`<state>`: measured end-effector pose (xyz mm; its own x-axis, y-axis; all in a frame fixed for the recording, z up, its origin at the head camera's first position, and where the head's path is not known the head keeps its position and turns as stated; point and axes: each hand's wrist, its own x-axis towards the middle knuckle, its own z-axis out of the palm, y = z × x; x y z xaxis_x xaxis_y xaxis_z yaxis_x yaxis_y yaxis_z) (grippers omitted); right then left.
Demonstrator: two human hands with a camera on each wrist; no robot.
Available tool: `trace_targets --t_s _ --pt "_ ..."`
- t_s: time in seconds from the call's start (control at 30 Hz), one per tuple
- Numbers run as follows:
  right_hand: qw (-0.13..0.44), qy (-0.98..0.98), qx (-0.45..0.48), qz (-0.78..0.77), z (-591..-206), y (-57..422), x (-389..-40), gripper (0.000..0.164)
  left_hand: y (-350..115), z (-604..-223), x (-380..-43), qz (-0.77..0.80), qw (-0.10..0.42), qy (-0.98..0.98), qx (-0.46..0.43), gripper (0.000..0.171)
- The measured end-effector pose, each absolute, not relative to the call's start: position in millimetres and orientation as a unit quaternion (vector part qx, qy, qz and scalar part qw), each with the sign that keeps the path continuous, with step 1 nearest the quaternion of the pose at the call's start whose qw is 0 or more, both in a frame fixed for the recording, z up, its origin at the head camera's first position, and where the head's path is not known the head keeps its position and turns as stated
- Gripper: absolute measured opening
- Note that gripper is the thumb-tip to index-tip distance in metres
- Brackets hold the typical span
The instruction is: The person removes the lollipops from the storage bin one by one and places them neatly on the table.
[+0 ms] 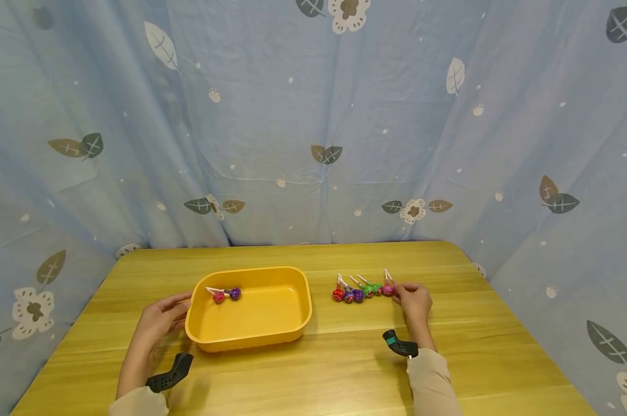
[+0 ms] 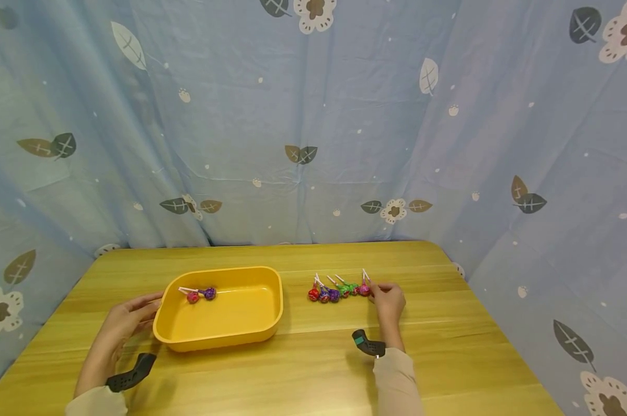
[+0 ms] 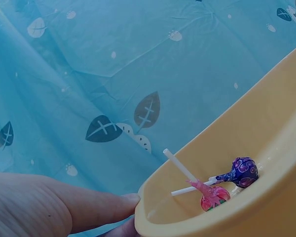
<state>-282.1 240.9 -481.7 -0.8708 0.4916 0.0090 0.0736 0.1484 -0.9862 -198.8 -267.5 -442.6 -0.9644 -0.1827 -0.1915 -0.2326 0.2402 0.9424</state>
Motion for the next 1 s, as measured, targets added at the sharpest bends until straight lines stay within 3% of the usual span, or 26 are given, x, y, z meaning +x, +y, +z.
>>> trace_targets --t_s 1.0 --pt "0.2 -0.788 -0.204 0.546 -469 243 -277 0.019 -267 -441 -198 0.603 0.021 0.786 -0.131 0.053"
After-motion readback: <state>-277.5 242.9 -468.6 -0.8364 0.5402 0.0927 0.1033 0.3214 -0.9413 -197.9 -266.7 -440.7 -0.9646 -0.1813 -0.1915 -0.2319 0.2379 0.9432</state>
